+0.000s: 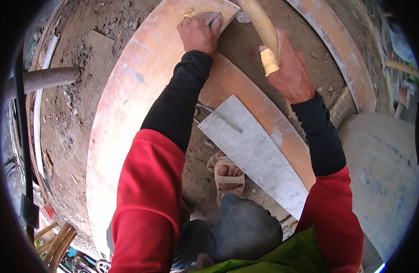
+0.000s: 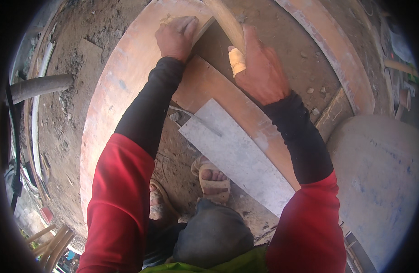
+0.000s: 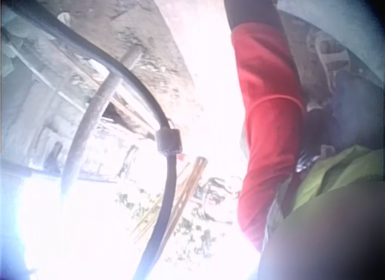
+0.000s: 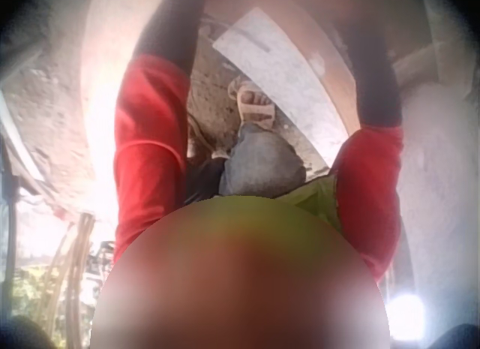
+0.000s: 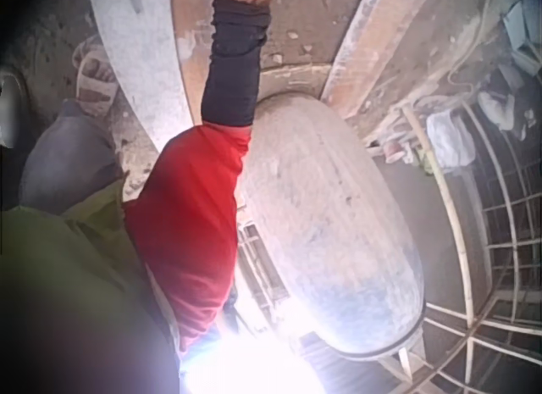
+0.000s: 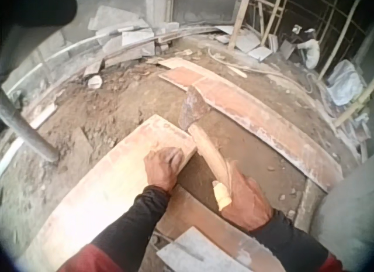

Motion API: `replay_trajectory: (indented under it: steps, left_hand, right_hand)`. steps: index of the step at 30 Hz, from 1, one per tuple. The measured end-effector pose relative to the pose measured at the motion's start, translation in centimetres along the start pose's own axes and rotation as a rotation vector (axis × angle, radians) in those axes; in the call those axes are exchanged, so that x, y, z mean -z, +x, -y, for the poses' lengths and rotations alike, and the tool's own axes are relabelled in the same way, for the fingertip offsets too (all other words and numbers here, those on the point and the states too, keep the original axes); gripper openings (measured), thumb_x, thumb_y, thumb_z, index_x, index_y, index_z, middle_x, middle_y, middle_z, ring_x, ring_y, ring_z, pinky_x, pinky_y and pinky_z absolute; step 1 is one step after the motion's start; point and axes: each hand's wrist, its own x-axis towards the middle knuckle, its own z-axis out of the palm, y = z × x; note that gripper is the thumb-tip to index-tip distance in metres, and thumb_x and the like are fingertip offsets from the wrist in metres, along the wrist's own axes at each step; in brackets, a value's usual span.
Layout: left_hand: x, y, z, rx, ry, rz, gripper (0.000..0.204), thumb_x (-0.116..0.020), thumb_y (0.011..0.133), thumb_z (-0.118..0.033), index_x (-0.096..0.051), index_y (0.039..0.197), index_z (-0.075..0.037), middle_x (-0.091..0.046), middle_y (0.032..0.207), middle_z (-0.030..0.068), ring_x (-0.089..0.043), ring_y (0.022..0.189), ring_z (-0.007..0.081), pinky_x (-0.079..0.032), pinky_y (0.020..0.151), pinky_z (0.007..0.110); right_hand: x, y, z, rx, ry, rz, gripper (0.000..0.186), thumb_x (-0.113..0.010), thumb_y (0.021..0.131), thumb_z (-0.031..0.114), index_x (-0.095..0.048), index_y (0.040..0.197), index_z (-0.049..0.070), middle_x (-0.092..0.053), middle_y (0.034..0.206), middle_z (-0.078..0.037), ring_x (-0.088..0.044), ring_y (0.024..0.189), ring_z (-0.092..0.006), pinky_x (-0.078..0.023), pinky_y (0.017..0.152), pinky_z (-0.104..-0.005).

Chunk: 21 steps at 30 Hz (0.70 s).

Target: The person uses a small axe to chip and shape a long curved wooden plank on the ground. They repeatedly strike the wood, reposition the plank, and clear away wood chips while working in an outdoor area with scattered debris and a parked motorcycle nearby.

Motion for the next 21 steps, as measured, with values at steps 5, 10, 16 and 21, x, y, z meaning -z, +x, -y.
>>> replay_trajectory:
  steps: [5,10,16,21]
  left_hand:
    - [0.1,0.0,0.2,0.012,-0.009,0.028,0.024,-0.071,0.096,-0.04,-0.085,0.103,-0.021,-0.079,0.108,-0.0004,-0.065,0.102,0.0331,-0.042,0.098,0.047]
    - [0.4,0.1,-0.4,0.038,0.025,0.037,0.02,-0.073,0.093,-0.035,-0.084,0.099,-0.02,-0.08,0.107,0.0,-0.064,0.101,0.0351,-0.042,0.098,0.047]
    - [0.5,0.0,-0.3,0.045,-0.089,-0.064,0.022,-0.068,0.089,-0.018,-0.078,0.108,-0.015,-0.076,0.117,0.005,-0.064,0.105,0.0365,-0.044,0.101,0.047]
    - [0.4,-0.1,-0.4,0.048,-0.044,-0.12,0.038,-0.062,0.088,-0.01,-0.07,0.125,-0.009,-0.068,0.133,0.0108,-0.063,0.113,0.0366,-0.044,0.104,0.048]
  right_hand:
    - [-0.9,0.3,0.5,0.042,-0.02,0.052,0.044,-0.068,0.1,0.016,-0.046,0.136,0.001,-0.068,0.085,-0.032,-0.066,0.079,-0.0552,-0.051,0.066,-0.0568]
    - [-1.4,0.2,0.6,-0.005,-0.061,0.152,0.035,-0.067,0.098,0.013,-0.046,0.123,0.001,-0.068,0.088,-0.033,-0.065,0.081,-0.0557,-0.05,0.068,-0.0608]
    - [-0.8,0.3,-0.5,-0.02,-0.1,0.058,0.032,-0.067,0.099,0.015,-0.046,0.118,0.001,-0.068,0.086,-0.032,-0.066,0.079,-0.0548,-0.051,0.067,-0.0601]
    - [-2.9,-0.2,-2.2,-0.085,-0.257,0.201,0.032,-0.066,0.099,0.016,-0.044,0.117,0.001,-0.068,0.084,-0.031,-0.066,0.076,-0.0541,-0.052,0.065,-0.0597]
